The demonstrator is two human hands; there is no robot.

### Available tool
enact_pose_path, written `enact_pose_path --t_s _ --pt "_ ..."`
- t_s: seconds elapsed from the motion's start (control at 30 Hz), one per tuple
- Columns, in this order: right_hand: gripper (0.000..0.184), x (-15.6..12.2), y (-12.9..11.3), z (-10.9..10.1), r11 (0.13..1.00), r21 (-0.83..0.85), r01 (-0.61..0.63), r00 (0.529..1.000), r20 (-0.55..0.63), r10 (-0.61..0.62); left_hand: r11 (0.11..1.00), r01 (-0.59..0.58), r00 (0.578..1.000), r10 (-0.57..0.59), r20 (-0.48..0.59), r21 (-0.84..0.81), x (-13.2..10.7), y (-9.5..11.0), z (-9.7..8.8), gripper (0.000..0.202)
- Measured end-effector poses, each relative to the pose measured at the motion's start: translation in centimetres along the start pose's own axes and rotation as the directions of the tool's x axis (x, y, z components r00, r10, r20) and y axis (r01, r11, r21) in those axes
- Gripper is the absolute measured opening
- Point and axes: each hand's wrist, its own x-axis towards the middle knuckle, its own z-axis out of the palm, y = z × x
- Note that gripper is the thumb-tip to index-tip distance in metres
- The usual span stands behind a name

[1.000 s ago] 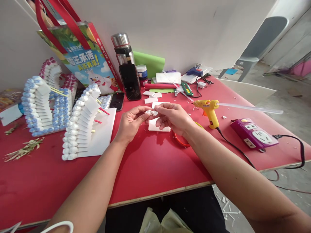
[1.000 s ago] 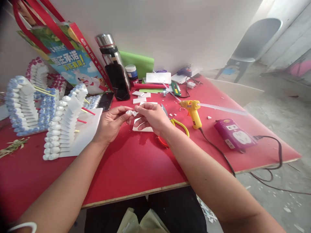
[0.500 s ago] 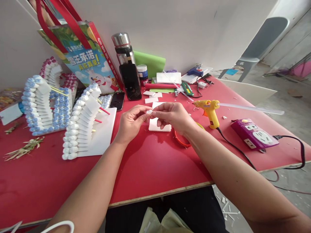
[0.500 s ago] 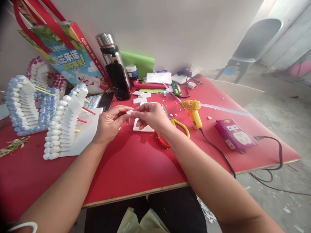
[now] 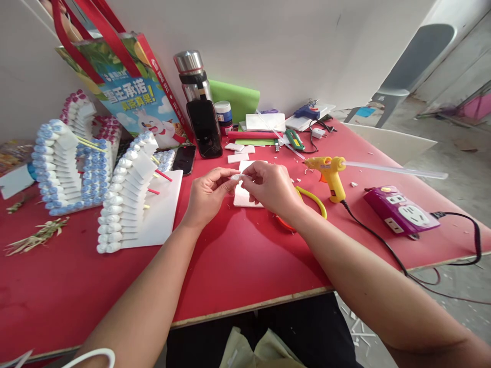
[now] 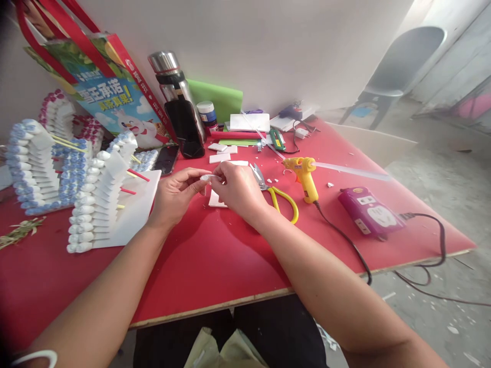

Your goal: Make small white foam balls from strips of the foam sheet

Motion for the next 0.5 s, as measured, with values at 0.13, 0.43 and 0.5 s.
enact_pose_path --t_s 0.13,0.43,0.5 --pt "0.010 0.07 -0.26 -0.10 0.989 -0.128 0.069 0.998 -0.003 -0.070 0.992 0.070 0.997 -0.071 -0.003 -0.103 0.01 -0.07 0.10 0.032" --pt "0.003 0.29 0.52 0.19 0.979 -0.126 0.161 0.986 -0.020 -0.165 0.974 0.090 0.996 -0.092 0.003 -0.209 0.17 -0.45 0.20 0.026" --pt "0.002 0.35 0.69 0.31 0.981 -0.105 0.166 0.985 -0.032 -0.170 0.966 0.095 0.995 -0.098 -0.001 -0.240 0.21 -0.55 0.22 0.025"
